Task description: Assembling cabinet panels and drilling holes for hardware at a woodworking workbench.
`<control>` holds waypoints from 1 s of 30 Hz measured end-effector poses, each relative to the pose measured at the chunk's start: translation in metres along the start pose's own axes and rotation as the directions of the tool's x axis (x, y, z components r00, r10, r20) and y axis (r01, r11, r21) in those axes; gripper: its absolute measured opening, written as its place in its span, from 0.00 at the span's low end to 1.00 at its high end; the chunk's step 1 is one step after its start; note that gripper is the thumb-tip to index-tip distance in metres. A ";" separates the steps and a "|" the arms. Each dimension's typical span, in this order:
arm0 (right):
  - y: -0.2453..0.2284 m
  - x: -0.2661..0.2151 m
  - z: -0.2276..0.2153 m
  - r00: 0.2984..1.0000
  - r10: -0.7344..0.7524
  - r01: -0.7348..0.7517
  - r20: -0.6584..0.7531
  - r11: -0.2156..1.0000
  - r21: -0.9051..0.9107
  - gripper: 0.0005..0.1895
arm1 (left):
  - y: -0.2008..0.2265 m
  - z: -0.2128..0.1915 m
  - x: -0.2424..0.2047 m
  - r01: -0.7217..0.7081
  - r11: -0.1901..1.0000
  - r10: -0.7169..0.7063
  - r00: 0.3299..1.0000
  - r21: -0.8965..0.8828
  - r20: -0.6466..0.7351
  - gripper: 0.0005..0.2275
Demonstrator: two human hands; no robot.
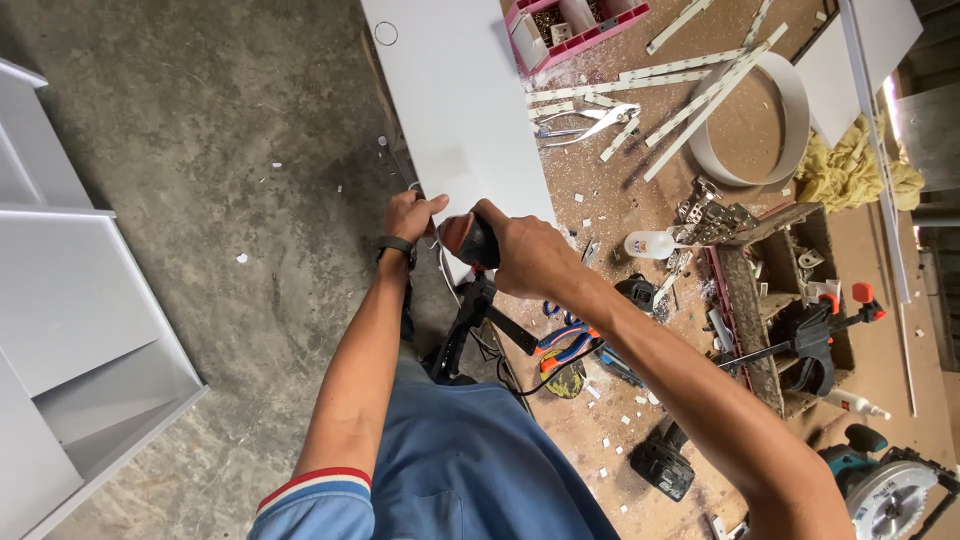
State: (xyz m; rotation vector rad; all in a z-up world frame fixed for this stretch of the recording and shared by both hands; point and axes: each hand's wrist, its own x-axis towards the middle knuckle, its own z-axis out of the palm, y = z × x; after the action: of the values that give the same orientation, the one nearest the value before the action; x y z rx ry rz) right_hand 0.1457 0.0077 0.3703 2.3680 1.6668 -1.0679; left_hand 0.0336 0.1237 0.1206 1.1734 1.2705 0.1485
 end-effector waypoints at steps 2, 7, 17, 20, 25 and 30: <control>-0.003 -0.001 0.001 0.999 0.035 -0.035 0.026 0.999 0.004 0.39 | -0.003 0.001 0.001 -0.011 1.000 0.011 1.000 -0.028 0.009 0.15; -0.001 -0.002 0.003 0.999 0.030 -0.031 0.016 1.000 0.003 0.39 | 0.002 0.002 -0.001 0.019 0.999 -0.020 1.000 0.034 0.005 0.14; 0.010 0.002 0.008 1.000 -0.026 0.027 -0.012 0.999 0.032 0.40 | 0.004 0.002 -0.007 -0.001 1.000 0.001 1.000 -0.017 -0.009 0.12; 0.013 0.004 0.009 1.000 -0.003 0.003 0.021 0.999 0.038 0.41 | 0.002 0.002 -0.004 -0.007 1.000 0.007 1.000 -0.006 -0.004 0.13; 0.014 0.009 0.016 1.000 -0.029 0.029 -0.009 0.999 0.029 0.42 | 0.005 0.002 -0.006 0.010 1.000 -0.010 1.000 0.000 -0.010 0.13; 0.002 0.011 0.013 0.998 0.017 -0.017 0.068 1.000 -0.004 0.42 | 0.000 0.002 -0.002 0.000 1.000 0.000 1.000 -0.001 -0.002 0.14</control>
State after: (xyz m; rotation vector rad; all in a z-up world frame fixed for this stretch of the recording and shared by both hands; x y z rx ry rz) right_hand 0.1431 0.0105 0.3537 2.3113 1.6220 -1.1290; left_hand 0.0348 0.1217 0.1216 1.1732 1.2718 0.1503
